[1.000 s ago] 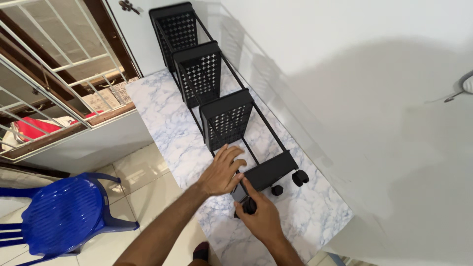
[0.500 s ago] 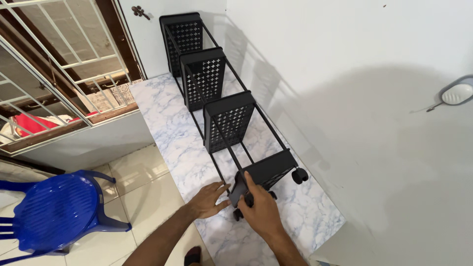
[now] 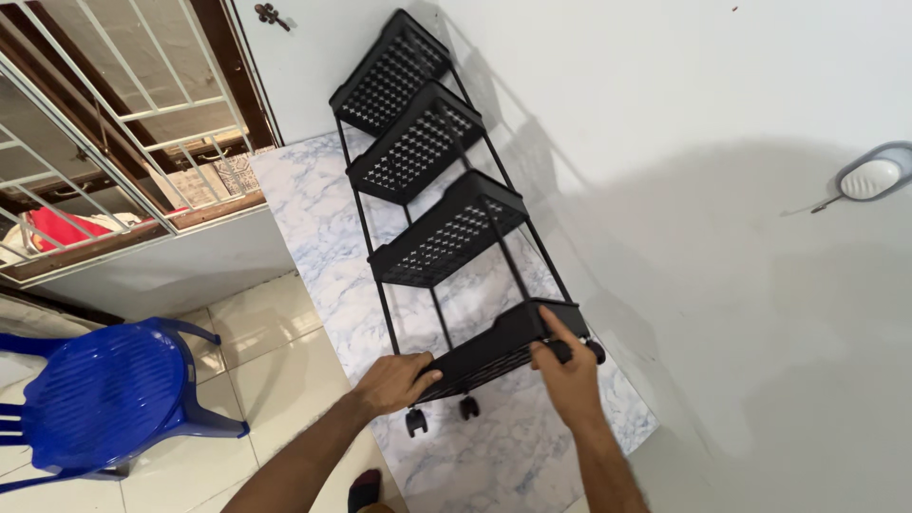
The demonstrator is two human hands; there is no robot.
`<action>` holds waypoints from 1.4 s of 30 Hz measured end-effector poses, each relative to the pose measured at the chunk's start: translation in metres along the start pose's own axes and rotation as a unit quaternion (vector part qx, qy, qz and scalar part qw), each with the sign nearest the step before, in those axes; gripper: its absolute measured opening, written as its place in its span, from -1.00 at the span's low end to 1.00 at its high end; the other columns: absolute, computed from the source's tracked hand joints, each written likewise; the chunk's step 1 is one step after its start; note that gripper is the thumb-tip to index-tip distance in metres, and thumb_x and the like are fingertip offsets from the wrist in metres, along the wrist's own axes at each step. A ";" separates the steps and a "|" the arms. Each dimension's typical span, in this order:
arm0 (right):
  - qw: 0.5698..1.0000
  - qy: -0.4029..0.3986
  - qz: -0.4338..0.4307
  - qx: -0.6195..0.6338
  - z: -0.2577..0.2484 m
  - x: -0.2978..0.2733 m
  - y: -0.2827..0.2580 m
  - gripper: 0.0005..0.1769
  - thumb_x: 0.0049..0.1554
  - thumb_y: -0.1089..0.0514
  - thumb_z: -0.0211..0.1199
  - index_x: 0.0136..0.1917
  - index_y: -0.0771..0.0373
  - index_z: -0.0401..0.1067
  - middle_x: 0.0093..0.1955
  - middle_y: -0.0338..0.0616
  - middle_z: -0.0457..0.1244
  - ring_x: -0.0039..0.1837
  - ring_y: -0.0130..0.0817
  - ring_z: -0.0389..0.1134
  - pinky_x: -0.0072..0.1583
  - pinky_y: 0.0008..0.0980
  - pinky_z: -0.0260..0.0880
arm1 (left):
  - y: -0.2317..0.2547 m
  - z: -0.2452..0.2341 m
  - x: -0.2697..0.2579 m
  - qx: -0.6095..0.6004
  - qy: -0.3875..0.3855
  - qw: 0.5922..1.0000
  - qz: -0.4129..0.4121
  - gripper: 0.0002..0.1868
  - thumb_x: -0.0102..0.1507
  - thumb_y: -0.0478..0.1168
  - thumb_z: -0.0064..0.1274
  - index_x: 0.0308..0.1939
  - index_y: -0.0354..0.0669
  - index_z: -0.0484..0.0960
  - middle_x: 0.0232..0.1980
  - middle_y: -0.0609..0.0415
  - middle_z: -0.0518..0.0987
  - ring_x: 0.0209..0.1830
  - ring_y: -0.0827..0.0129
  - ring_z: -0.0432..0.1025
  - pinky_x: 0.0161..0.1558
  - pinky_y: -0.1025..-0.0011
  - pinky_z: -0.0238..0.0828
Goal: The person attaches four caster wheels to the base of a black three-tier plastic shelf unit on a marble countertop. They insert each wheel into its socket and press down to secure it, then lift and reposition the unit to verify stability.
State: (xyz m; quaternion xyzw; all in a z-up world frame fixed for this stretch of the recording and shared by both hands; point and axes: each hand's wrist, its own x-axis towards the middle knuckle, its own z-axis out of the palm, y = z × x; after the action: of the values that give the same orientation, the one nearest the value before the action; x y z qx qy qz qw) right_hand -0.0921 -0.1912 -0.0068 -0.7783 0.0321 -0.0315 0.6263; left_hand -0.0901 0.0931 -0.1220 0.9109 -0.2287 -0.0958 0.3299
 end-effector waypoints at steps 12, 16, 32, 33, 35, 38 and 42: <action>0.984 0.005 0.095 0.153 -0.053 0.019 0.060 -0.38 0.13 0.34 0.07 0.48 0.40 0.32 -0.29 -0.18 0.26 -0.25 -0.46 0.23 -0.17 -0.47 0.22 | 0.019 -0.002 0.013 0.066 -0.044 0.997 0.022 -0.42 0.39 0.29 -0.23 -0.14 -0.16 0.57 -0.33 -0.14 0.64 -0.28 -0.06 0.55 -0.21 0.05 0.49; 0.968 0.009 0.124 0.216 -0.064 0.022 0.082 -0.38 0.15 0.35 0.02 0.49 0.40 0.27 -0.25 -0.21 0.23 -0.22 -0.45 0.23 0.16 -0.28 0.52 | 0.023 0.003 0.019 0.066 -0.056 0.996 0.016 -0.40 0.39 0.32 -0.24 -0.13 -0.15 0.57 -0.34 -0.17 0.64 -0.28 -0.09 0.56 -0.19 0.04 0.49; 0.960 0.004 0.176 0.218 -0.092 0.052 0.144 -0.41 0.16 0.33 0.05 0.47 0.38 0.28 -0.26 -0.17 0.25 -0.18 -0.42 0.30 0.20 -0.12 0.50 | 0.044 0.011 0.056 0.054 -0.077 0.995 -0.007 -0.38 0.39 0.28 -0.22 -0.09 -0.21 0.63 -0.28 -0.21 0.65 -0.21 -0.07 0.57 -0.10 0.05 0.50; 0.961 0.004 0.179 0.212 -0.093 0.053 0.145 -0.41 0.16 0.33 0.05 0.47 0.38 0.28 -0.26 -0.18 0.25 -0.18 -0.43 0.30 0.20 -0.12 0.50 | 0.046 0.010 0.057 0.051 -0.074 0.996 -0.008 -0.40 0.40 0.26 -0.23 -0.08 -0.20 0.64 -0.27 -0.20 0.65 -0.20 -0.08 0.57 -0.08 0.06 0.50; 0.962 0.003 0.182 0.203 -0.093 0.057 0.148 -0.41 0.15 0.33 0.05 0.47 0.37 0.29 -0.26 -0.18 0.25 -0.18 -0.44 0.30 0.19 -0.13 0.52 | 0.049 0.007 0.059 0.041 -0.068 0.997 -0.010 -0.45 0.42 0.20 -0.22 -0.09 -0.19 0.65 -0.24 -0.18 0.65 -0.17 -0.08 0.56 -0.06 0.05 0.48; 0.964 0.008 0.183 0.192 -0.094 0.058 0.155 -0.41 0.15 0.34 0.07 0.46 0.35 0.30 -0.25 -0.19 0.25 -0.19 -0.46 0.30 0.16 -0.16 0.56 | 0.050 0.005 0.060 0.050 -0.082 0.995 -0.017 -0.50 0.43 0.15 -0.21 -0.07 -0.16 0.65 -0.20 -0.16 0.66 -0.13 -0.05 0.55 -0.03 0.07 0.46; 0.968 0.016 0.183 0.172 -0.095 0.063 0.161 -0.44 0.16 0.32 0.12 0.44 0.30 0.35 -0.25 -0.20 0.25 -0.20 -0.46 0.30 0.09 -0.20 0.58 | 0.043 0.003 0.056 0.036 -0.054 0.998 0.009 -0.57 0.41 0.08 -0.15 -0.11 -0.18 0.66 -0.15 -0.08 0.68 -0.11 -0.01 0.55 -0.04 0.09 0.46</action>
State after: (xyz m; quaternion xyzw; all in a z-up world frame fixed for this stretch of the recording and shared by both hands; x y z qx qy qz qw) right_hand -0.0395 -0.3237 -0.1433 -0.6389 0.1780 0.0658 0.7455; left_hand -0.0567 0.0353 -0.0980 0.9137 -0.2573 -0.1336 0.2848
